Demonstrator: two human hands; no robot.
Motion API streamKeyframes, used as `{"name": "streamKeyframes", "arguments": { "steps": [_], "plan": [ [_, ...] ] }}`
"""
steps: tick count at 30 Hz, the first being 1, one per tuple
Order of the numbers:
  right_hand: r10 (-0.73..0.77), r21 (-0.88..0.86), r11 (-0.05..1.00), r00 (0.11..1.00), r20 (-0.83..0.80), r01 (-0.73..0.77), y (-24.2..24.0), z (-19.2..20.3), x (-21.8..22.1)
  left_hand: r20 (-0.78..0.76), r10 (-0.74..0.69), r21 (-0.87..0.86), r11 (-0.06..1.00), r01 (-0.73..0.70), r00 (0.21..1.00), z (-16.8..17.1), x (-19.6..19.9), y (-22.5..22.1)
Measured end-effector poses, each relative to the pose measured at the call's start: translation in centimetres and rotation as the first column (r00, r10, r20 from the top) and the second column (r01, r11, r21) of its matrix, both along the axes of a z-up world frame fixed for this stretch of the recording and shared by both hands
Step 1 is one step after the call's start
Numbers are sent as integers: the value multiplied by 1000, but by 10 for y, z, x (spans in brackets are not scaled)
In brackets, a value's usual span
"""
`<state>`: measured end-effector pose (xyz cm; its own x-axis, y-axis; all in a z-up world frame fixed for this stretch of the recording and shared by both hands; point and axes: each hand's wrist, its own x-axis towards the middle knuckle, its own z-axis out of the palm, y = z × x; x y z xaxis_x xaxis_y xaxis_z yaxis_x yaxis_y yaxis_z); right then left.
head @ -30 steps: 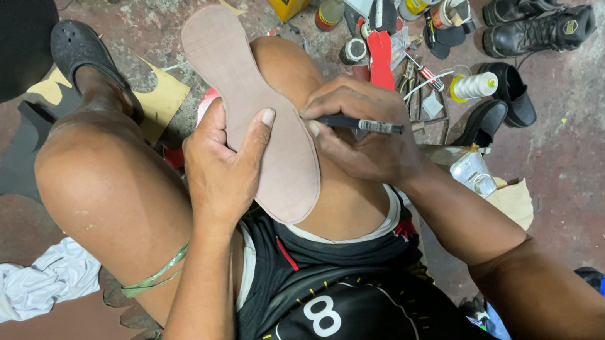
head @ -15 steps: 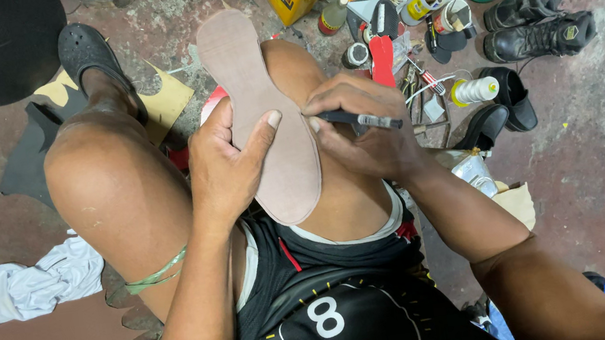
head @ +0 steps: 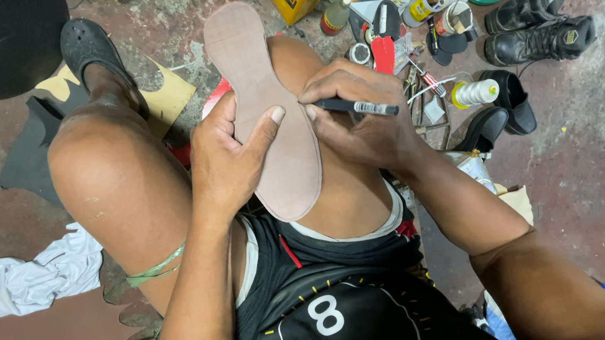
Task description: The person traces an outline onto a piece of material with a pen while using a shoe sole as a template, then cuts the material with scissors and fits the cut piece onto the bottom of a shoe.
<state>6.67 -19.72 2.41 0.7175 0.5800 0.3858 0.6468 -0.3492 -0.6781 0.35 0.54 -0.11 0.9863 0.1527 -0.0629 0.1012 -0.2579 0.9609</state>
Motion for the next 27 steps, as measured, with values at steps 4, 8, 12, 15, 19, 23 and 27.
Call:
{"name": "streamKeyframes", "arguments": {
  "steps": [4,8,12,15,19,23,27],
  "plan": [
    [27,-7,1000,999,-34,-27,-2,4,-2,7,0,-113,994,1,1000,4,-1,-1],
    [40,-4,999,999,-11,-40,0,4,3,-1,-6,-88,996,6,1000,4,0,-1],
    [59,30,998,998,1,-59,3,6,4,44,-1,-68,998,4,999,5,0,-1],
    [19,-17,1000,999,-40,-20,1,9,0,-31,-5,-78,997,3,1000,6,1,0],
    [19,-5,1000,1000,6,-19,4,4,6,4,-6,-64,998,6,1000,4,0,-2],
    [22,12,1000,1000,-12,-21,5,4,3,34,3,-60,998,-1,999,3,-1,-1],
    [25,22,999,999,-24,-25,5,6,2,13,8,-116,993,-7,1000,4,-2,-2]
  ]
}}
